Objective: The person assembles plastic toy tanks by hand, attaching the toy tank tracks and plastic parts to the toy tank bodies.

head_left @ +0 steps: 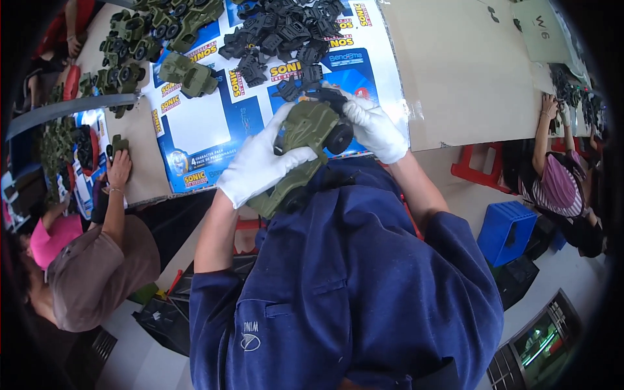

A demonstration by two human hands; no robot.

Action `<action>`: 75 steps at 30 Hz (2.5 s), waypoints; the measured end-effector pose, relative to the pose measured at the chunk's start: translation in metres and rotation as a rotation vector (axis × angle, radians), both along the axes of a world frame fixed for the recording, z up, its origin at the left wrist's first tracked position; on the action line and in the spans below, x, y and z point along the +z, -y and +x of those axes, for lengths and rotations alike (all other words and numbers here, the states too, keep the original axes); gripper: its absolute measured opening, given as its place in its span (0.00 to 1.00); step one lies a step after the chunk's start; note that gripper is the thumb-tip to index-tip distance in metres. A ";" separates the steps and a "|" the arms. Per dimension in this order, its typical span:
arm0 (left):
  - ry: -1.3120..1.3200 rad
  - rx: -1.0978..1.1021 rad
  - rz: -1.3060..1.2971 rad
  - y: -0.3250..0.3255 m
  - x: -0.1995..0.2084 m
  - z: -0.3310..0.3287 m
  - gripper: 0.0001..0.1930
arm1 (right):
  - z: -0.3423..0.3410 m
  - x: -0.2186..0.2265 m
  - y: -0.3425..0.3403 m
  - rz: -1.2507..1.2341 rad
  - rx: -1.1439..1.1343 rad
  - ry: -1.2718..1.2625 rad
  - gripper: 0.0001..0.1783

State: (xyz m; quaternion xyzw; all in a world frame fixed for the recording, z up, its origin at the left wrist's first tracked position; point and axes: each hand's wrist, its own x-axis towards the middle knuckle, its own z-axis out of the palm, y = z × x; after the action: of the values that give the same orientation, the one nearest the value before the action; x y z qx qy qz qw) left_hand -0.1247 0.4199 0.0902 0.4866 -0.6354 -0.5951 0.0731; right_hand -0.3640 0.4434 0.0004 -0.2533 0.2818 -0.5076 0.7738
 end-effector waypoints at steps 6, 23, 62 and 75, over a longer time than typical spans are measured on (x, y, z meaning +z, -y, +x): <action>0.101 -0.001 -0.041 0.000 -0.004 -0.005 0.47 | -0.003 -0.003 -0.001 -0.154 -0.018 -0.162 0.32; -0.099 0.154 0.000 -0.010 -0.009 -0.015 0.46 | -0.021 0.021 0.011 -0.204 0.050 -0.338 0.30; -0.459 0.355 -0.652 -0.004 -0.009 -0.058 0.26 | 0.016 0.073 -0.008 -0.525 -0.212 -0.789 0.63; -0.387 0.421 -0.404 0.033 -0.056 -0.068 0.16 | 0.039 0.040 0.018 -0.288 -0.491 -0.887 0.22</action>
State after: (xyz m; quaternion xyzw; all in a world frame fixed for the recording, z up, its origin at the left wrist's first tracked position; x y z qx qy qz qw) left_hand -0.1924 0.3874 0.0345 0.4610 -0.6004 -0.5103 0.4083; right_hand -0.3246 0.4252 0.0405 -0.4739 0.5607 -0.5517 0.3958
